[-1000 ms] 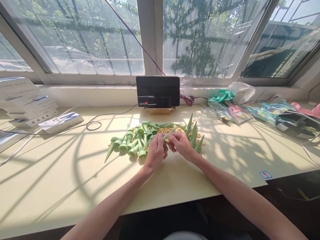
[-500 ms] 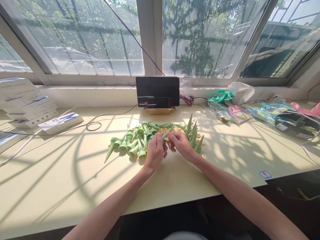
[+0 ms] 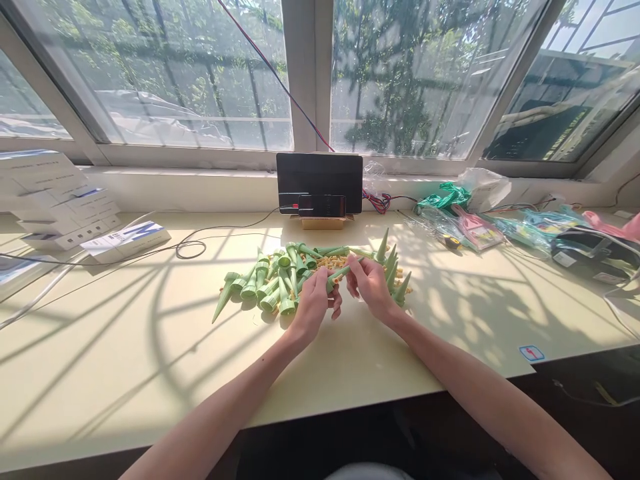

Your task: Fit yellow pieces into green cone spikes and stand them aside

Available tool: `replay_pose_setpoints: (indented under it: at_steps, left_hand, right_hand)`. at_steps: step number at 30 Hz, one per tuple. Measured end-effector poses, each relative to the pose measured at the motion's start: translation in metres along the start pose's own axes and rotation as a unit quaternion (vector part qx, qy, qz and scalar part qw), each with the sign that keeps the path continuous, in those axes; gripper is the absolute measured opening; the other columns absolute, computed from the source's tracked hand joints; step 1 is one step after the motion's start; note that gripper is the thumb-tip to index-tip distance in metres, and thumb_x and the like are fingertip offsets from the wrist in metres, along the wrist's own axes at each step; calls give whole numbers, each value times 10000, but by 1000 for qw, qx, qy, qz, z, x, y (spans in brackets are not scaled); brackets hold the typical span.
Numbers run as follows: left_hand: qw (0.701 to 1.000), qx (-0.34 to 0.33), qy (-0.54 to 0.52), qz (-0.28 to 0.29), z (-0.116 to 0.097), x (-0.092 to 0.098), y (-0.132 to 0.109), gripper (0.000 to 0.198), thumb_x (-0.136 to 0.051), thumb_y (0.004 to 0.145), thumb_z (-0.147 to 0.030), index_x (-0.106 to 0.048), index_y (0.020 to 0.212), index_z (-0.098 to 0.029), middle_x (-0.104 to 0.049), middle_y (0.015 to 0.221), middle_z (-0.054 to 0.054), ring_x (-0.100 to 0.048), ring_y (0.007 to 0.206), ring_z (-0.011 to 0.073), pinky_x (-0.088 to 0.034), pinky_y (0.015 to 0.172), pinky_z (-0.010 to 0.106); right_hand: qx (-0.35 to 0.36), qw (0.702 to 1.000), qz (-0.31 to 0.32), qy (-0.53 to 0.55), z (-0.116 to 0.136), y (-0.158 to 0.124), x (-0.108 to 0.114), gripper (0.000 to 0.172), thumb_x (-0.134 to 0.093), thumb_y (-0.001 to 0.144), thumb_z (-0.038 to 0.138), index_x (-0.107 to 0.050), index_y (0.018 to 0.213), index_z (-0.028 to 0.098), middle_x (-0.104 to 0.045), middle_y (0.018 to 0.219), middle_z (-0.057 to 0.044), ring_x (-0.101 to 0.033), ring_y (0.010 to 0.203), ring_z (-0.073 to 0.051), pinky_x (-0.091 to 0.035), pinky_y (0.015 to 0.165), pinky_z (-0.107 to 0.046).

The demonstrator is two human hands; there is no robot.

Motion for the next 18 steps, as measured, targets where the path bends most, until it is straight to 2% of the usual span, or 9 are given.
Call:
replay_pose_setpoints:
  at_steps: [3, 6, 11, 14, 18]
  left_hand:
    - [1000, -5, 24, -1, 0, 0, 0, 316, -471, 1003, -480, -536, 860, -205, -472, 647, -45, -460, 445, 99, -407, 370, 229]
    - [993, -50, 109, -18, -6, 4, -1, 310, -456, 1009, -480, -543, 869, -217, -492, 639, -38, -498, 487, 122, -445, 423, 250]
    - [940, -151, 304, -35, -23, 6, -4, 219, -502, 987, -400, -610, 921, -220, -568, 639, -28, -510, 511, 125, -446, 536, 264]
    - [921, -166, 353, -10, -25, 3, -4, 229, -528, 962, -388, -628, 850, -215, -653, 735, 5, -557, 591, 136, -450, 574, 267]
    - [903, -154, 402, 9, -20, 2, -3, 237, -551, 956, -390, -656, 832, -217, -678, 685, 4, -593, 631, 156, -438, 614, 273]
  right_hand:
    - [-9, 1000, 1, -9, -2, 1, 1, 562, -595, 913, 755, -517, 708, 238, -466, 505, 50, -425, 400, -113, -350, 418, -281]
    - [-22, 1000, 0, 22, -6, 2, 2, 536, -654, 894, 720, -520, 715, 233, -471, 524, 51, -431, 398, -105, -342, 409, -271]
    - [-37, 998, -17, 55, -6, 5, 6, 442, -757, 842, 607, -545, 766, 227, -486, 524, 68, -436, 383, -100, -338, 400, -264]
    - [-43, 999, -22, 18, -5, 5, 8, 388, -757, 829, 546, -553, 763, 223, -497, 509, 68, -434, 398, -102, -351, 411, -259]
    - [-66, 997, 23, -26, -9, 6, 5, 392, -757, 805, 521, -529, 707, 219, -492, 504, 63, -430, 423, -102, -355, 428, -259]
Point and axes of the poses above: each hand's wrist, its own y-axis towards the middle knuckle, its own x-axis out of the back of the hand, z = x × y, the point moved 7 cm from there along y, towards the middle knuckle
